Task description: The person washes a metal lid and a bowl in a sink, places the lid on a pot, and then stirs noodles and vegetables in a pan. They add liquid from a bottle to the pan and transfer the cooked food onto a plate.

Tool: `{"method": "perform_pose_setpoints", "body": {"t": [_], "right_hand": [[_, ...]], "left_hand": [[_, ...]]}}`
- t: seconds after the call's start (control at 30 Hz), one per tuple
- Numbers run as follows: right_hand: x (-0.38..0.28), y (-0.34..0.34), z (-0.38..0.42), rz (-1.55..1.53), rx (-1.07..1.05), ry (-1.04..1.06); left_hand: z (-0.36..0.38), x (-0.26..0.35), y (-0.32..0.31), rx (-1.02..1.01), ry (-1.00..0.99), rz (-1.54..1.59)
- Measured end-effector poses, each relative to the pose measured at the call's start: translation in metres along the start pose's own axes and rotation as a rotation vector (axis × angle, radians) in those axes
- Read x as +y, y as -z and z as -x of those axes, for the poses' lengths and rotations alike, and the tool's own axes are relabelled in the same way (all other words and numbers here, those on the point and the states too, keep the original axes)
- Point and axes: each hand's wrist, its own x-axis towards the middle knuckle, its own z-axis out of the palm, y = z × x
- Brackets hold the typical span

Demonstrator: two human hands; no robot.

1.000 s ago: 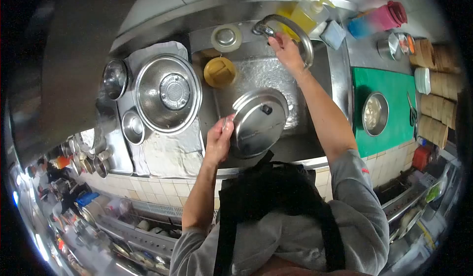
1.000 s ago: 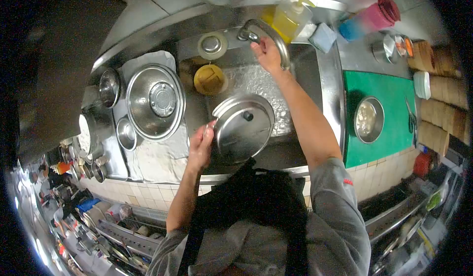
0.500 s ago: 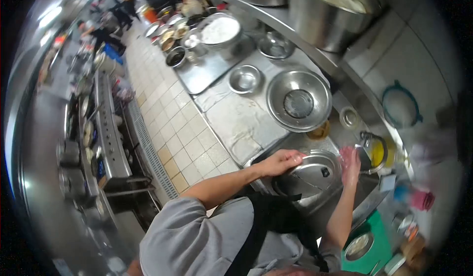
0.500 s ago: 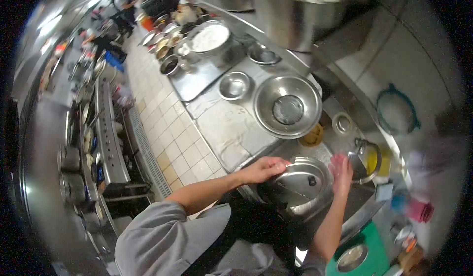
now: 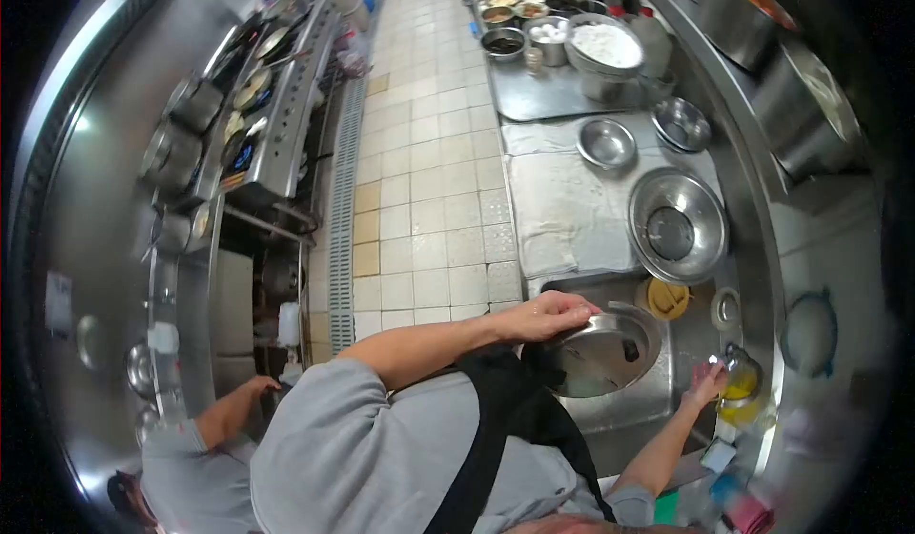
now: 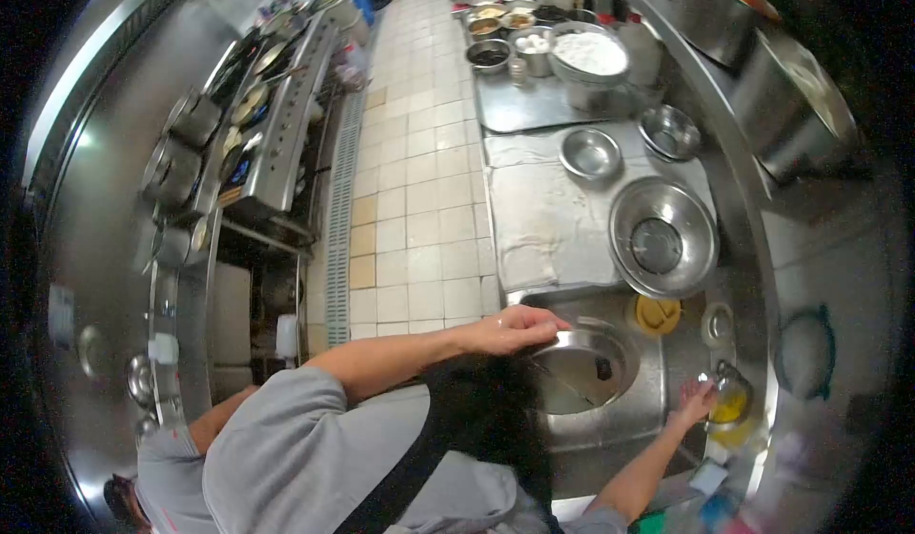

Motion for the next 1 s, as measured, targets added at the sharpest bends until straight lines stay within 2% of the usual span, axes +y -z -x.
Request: {"method": "perform_pose_setpoints", "body": {"t": [0.03, 0.1, 0.17, 0.2, 0.23, 0.3, 0.33, 0.43, 0.5, 0.57, 0.63, 0.67, 0.7, 0.73, 0.77, 0.8, 0.83, 0.87, 0.9, 0.97, 1.0], "right_hand": [[-0.002, -0.004, -0.007, -0.055, -0.016, -0.052], [0.009, -0.01, -0.024, 0.019, -0.092, -0.074], [0.013, -0.023, -0.032, -0.133, -0.125, -0.188], [0.016, -0.026, -0.034, -0.261, -0.08, -0.169], [0.023, -0.019, -0.037, -0.244, -0.102, -0.176], [0.032, -0.011, -0.05, -0.68, -0.405, -0.158], [0.028, -0.012, -0.044, -0.701, -0.358, -0.143], [0.023, 0.0, -0.048, -0.664, -0.291, -0.149], [0.022, 0.006, -0.038, -0.661, -0.341, -0.13], [0.004, 0.003, 0.005, -0.408, -0.364, -0.116], [-0.049, -0.026, 0.09, -0.243, -0.274, -0.246], [-0.065, -0.026, 0.111, -0.275, -0.219, -0.218], [-0.076, -0.021, 0.13, -0.101, -0.401, -0.209], [-0.088, -0.013, 0.143, 0.083, -0.588, -0.208], [-0.102, -0.005, 0.15, 0.062, -0.556, -0.197], [-0.117, 0.002, 0.157, 0.071, -0.61, -0.154], [-0.136, 0.009, 0.163, 0.088, -0.672, -0.112], [-0.157, 0.014, 0.176, -0.028, -0.742, -0.076], [-0.155, 0.021, 0.176, -0.033, -0.74, -0.068], [-0.151, 0.036, 0.178, -0.343, -0.902, -0.013], [-0.142, 0.032, 0.182, -0.189, -0.847, -0.097]], "left_hand": [[0.001, 0.0, 0.003, -0.007, 0.017, 0.017], [0.002, 0.003, 0.008, 0.031, -0.008, -0.003], [0.0, 0.006, 0.014, -0.001, -0.017, 0.048], [0.002, 0.007, 0.017, 0.012, -0.045, 0.045], [0.004, 0.007, 0.019, 0.038, -0.047, 0.059], [0.003, 0.009, 0.025, 0.047, -0.042, 0.047], [0.002, 0.008, 0.029, 0.051, -0.047, 0.023], [-0.004, 0.005, 0.031, 0.074, -0.054, 0.027], [-0.008, 0.003, 0.028, 0.08, -0.064, 0.047], [-0.01, 0.005, 0.024, 0.042, -0.079, 0.054], [-0.012, 0.01, 0.019, 0.058, -0.116, 0.016], [-0.014, 0.006, 0.017, 0.092, -0.051, 0.002], [-0.013, 0.009, 0.012, 0.029, -0.047, -0.02], [-0.01, 0.011, 0.006, 0.05, -0.073, 0.032], [-0.005, 0.013, 0.002, 0.087, -0.101, 0.087], [0.001, 0.016, -0.002, 0.063, -0.102, 0.071], [0.008, 0.019, -0.008, 0.122, -0.064, 0.118], [0.014, 0.019, -0.011, 0.187, -0.027, 0.168], [0.02, 0.017, -0.012, 0.182, -0.032, 0.163], [0.034, 0.012, -0.011, 0.238, -0.055, 0.253], [0.041, 0.009, -0.008, 0.258, -0.074, 0.291]]}}
